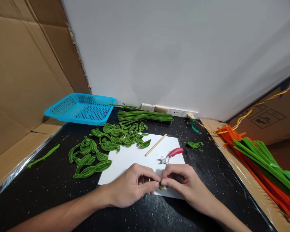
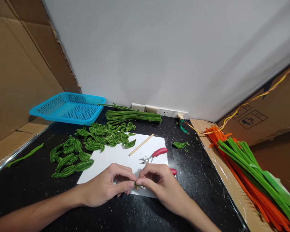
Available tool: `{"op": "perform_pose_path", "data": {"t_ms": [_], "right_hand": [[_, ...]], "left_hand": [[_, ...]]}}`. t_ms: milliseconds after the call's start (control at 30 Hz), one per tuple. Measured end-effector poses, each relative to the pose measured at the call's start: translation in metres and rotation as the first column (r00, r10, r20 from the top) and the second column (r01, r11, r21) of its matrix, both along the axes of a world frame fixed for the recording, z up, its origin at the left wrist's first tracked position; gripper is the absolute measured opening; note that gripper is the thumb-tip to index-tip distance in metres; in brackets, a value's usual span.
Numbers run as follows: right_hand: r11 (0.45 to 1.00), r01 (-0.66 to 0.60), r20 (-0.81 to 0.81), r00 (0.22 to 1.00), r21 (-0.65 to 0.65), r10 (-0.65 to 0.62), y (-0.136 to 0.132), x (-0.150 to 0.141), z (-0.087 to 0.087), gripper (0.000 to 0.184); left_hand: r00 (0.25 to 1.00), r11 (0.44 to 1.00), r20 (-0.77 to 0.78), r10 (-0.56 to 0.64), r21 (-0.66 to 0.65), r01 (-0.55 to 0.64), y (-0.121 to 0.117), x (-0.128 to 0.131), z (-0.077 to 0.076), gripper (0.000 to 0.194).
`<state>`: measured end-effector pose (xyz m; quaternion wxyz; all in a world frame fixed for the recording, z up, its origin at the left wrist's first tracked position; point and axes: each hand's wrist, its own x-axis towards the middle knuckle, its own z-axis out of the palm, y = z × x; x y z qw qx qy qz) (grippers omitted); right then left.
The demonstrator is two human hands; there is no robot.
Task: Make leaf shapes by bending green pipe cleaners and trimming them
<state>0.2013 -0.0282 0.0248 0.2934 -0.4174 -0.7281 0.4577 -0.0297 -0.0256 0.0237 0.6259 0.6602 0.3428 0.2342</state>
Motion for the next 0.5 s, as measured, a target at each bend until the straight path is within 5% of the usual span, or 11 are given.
{"op": "perform_pose_path", "data": {"t_ms": [333,500], "right_hand": [[1.0,0.002,-0.033,0.999,0.003,-0.002,-0.0029,-0.0053,-0.0001,0.03],[0.947,0.083,-0.039,0.996,0.311,-0.074,-0.0031,-0.0056,-0.002,0.015]], "left_hand": [[0.998,0.994,0.016,-0.067,-0.086,0.068,0.0045,0.0005,0.0001,0.037],[0.996,0.982,0.076,0.051,-0.184,-0.036,0.0039,0.0017,-0.0001,0.04]]}}
